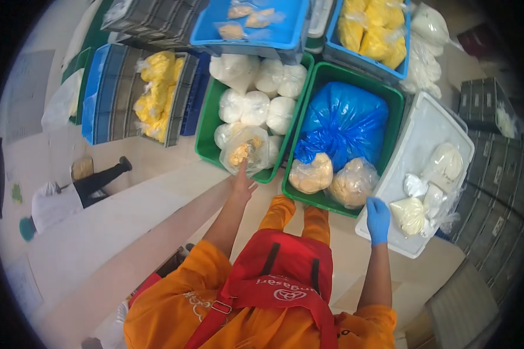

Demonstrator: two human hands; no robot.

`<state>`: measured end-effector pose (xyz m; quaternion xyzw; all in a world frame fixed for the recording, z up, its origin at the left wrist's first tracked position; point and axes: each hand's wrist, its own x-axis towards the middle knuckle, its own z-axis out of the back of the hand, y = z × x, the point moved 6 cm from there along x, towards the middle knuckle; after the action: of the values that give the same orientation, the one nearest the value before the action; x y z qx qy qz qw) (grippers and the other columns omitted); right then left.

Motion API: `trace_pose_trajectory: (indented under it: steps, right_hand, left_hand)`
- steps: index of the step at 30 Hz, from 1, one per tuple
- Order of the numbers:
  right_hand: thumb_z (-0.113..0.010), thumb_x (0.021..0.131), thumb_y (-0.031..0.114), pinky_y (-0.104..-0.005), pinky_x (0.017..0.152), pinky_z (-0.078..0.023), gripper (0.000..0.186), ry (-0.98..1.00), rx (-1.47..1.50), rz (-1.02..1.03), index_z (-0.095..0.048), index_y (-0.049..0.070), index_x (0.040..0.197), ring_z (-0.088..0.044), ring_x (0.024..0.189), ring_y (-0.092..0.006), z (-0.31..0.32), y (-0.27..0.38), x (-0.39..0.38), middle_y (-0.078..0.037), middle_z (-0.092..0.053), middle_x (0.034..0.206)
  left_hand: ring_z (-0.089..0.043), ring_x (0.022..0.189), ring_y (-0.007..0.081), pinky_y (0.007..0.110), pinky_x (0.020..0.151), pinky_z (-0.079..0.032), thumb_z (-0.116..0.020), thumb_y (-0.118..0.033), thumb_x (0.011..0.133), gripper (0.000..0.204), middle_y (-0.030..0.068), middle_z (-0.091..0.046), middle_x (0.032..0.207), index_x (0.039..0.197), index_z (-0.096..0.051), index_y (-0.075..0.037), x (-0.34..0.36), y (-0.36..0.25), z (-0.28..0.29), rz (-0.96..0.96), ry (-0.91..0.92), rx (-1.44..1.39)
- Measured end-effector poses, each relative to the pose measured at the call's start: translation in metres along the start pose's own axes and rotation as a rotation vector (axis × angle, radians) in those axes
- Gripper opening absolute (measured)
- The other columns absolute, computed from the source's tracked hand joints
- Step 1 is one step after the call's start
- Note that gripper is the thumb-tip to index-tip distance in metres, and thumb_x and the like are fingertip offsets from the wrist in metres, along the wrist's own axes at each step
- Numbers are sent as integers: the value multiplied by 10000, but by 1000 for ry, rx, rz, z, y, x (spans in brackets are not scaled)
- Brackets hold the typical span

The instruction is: The person scoops a yellow food substance from a large container into a plastic bag using a metal scoop. They weigh the bag on a digital scale, adjust the contents, and tie the bag closed. The person then writes on a whiteboard with a marker and cleans the scoop with a cloth.

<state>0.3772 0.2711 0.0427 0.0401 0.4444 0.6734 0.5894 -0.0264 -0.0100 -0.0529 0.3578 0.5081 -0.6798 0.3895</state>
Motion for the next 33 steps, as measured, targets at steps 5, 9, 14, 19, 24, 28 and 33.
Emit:
trace_pose_trajectory:
  steps: [5,9,14,19,24,28,33]
  right_hand:
    - [-640,913,205,-331,794,-516,271,90,72,29,-721,-35,1008,-669,845,-198,-19,-16,-64,-134,-723,904]
    - [-650,912,217,-343,829,-516,278,169,42,14,-714,-32,1018,-675,874,-229,-1,33,-80,-164,-721,944]
    - [-576,900,297,-412,856,-521,317,236,-103,312,-723,35,1000,-679,931,-340,7,67,-64,-175,-711,992]
    - [-531,886,377,-434,863,-516,391,330,-224,341,-726,53,984,-669,943,-367,4,69,-66,-196,-699,1014]
    - [-511,880,414,-465,854,-511,432,508,-388,374,-732,46,926,-669,914,-396,-41,59,-78,-224,-694,982]
    - [-511,885,427,-484,838,-501,459,660,-510,532,-715,21,950,-661,941,-410,-105,60,-101,-251,-687,1006]
    - [-664,806,230,-476,657,-507,125,627,-807,1388,-646,136,726,-655,712,-339,-195,26,-86,-155,-656,738]
  left_hand:
    - [-568,573,167,266,459,-430,-675,-139,887,221,76,-599,753,1033,-568,-13,14,-51,2,-268,80,132]
    - [-531,557,123,270,452,-391,-652,-104,877,154,29,-579,747,1005,-580,-58,-47,-87,17,-430,195,-90]
    - [-536,659,63,232,500,-364,-649,-105,888,117,-31,-572,820,980,-580,-122,-193,-107,68,-535,384,-200]
    - [-500,583,72,228,481,-380,-595,-62,914,118,-44,-507,700,877,-522,-147,-302,-70,153,-551,582,-413]
    - [-499,559,78,241,542,-463,-588,-75,913,100,-43,-487,666,917,-524,-152,-378,-29,236,-651,786,-570]
    - [-501,550,102,280,481,-441,-619,-23,841,185,-23,-502,684,958,-536,-141,-396,34,307,-563,506,-787]
    - [-543,599,104,289,564,-486,-631,-13,831,172,-9,-551,721,913,-547,-139,-400,67,370,-510,388,-857]
